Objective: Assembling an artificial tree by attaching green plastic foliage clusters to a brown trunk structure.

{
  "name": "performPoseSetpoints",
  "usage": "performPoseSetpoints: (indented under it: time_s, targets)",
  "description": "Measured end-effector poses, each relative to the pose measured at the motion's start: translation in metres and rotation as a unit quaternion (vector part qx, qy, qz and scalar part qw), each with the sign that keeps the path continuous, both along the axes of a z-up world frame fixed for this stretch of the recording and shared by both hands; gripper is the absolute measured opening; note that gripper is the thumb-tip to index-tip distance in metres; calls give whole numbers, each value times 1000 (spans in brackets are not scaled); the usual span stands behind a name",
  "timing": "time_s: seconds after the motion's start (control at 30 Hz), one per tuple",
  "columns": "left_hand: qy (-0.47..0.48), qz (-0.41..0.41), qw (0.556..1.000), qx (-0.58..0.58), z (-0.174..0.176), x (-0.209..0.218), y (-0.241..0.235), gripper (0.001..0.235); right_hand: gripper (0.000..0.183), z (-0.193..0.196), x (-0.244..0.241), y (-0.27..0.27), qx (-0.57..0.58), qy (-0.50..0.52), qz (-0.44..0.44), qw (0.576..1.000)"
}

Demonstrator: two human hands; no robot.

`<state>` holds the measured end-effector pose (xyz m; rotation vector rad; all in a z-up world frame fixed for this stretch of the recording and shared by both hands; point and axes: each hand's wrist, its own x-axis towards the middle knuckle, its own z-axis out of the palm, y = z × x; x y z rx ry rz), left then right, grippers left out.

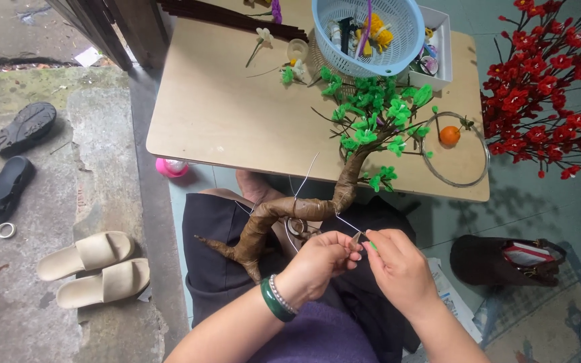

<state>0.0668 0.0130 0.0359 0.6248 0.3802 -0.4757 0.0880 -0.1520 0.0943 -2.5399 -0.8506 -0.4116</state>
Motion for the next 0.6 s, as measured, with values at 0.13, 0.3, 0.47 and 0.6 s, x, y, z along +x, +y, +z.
performPoseSetpoints:
  time_s: [0.13, 0.3, 0.47, 0.6]
  targets:
    - [33, 25, 997, 63, 1, -6, -12, 20, 29, -2, 0, -7, -29, -3, 1, 1000]
    - [0, 146, 989, 26, -20, -17, -32, 10, 25, -3, -2, -7, -21, -6, -13, 1000]
    - [-3, 143, 989, -28, -26, -11, -35, 30, 18, -8, -4, -7, 30, 87, -133, 987]
    - [3, 118, 987, -110, -32, -4, -36, 47, 11, 10, 8, 10, 219, 354, -265, 870]
